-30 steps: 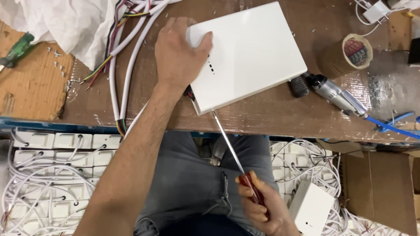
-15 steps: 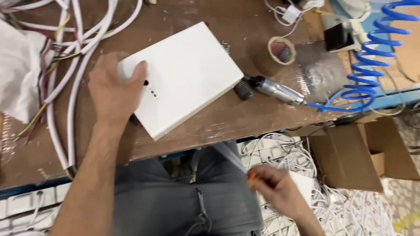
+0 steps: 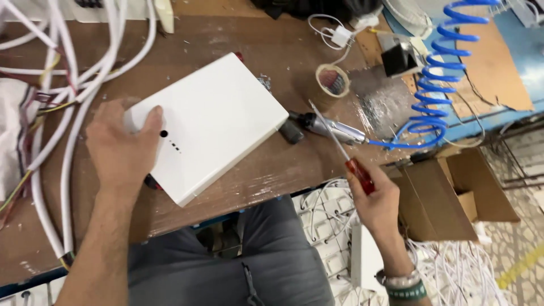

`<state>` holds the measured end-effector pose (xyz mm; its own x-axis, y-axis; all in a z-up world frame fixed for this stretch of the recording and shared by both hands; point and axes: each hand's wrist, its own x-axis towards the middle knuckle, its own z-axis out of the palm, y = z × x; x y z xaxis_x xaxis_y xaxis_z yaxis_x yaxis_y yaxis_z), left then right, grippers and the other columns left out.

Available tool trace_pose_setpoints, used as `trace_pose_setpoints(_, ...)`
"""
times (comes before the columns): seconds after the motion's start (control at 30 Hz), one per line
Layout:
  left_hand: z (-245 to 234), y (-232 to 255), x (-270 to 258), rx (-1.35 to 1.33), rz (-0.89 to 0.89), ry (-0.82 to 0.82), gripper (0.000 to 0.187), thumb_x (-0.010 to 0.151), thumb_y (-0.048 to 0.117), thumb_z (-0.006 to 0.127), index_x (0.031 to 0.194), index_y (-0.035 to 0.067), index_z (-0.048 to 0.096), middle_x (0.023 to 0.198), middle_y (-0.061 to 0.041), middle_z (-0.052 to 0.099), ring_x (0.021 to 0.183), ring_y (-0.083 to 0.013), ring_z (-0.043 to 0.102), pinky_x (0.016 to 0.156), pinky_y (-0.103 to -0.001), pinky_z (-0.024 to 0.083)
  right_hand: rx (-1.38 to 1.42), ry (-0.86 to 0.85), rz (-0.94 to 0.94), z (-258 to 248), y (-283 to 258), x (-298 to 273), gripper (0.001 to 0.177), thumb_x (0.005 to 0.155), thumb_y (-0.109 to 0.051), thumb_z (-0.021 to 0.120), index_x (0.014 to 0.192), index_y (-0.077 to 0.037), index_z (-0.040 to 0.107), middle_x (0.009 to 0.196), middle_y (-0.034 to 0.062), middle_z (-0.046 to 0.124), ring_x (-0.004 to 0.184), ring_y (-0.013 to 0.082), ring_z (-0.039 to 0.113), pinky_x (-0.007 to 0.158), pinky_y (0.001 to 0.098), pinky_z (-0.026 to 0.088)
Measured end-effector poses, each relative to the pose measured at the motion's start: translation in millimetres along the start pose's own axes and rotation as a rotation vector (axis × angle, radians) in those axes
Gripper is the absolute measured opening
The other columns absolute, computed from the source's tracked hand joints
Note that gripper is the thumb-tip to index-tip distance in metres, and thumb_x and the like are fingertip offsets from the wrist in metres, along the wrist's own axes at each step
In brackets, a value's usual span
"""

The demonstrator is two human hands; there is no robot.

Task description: Assembling a white electrical box by securing components with screws using manual and pneumatic screwdrivers.

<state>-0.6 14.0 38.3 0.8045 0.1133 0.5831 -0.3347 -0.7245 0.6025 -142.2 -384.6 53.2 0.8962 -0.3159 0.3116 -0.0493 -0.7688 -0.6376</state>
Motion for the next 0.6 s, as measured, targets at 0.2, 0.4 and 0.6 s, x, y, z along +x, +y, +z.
trace_pose_setpoints(0.2, 1.0, -2.1, -3.2, -0.005, 0.004, 0.008, 0.027, 0.097, 0.006, 0.084, 0.114, -0.013, 0.072, 0.107, -0.023, 0.071, 0.088, -0.0312, 0.066, 0.075, -0.039, 0.054, 0.163, 0.05, 0.104, -13.0, 19.1, -9.7, 0.035, 0.093, -0.002, 0.071, 0.128, 0.001, 0.067, 0.107, 0.0079, 0.075, 0.089, 0.0122, 0.068, 0.079, 0.0229, 0.054)
trace_pose_setpoints(0.4, -1.0, 1.5, -2.0, -0.025, 0.0, -0.006, 0.025, 0.098, 0.002, 0.083, 0.113, -0.014, 0.072, 0.106, -0.023, 0.07, 0.086, -0.0299, 0.066, 0.074, -0.038, 0.054, -0.102, 0.099, -0.122, -28.9, -3.4, 44.3, 0.032, 0.1, -0.004, 0.064, 0.13, 0.007, 0.061, 0.104, 0.0142, 0.069, 0.084, 0.0206, 0.062, 0.075, 0.0314, 0.05)
trace_pose_setpoints(0.6, 3.9, -9.8, -3.4, 0.014, 0.042, 0.023, 0.026, 0.095, 0.007, 0.084, 0.109, -0.011, 0.072, 0.104, -0.022, 0.072, 0.088, -0.0328, 0.067, 0.079, -0.041, 0.054, -0.188, -0.077, -0.167, 4.6, 33.7, 172.6, 0.036, 0.093, -0.002, 0.065, 0.128, 0.002, 0.064, 0.113, 0.0166, 0.073, 0.092, 0.0293, 0.068, 0.081, 0.0377, 0.053)
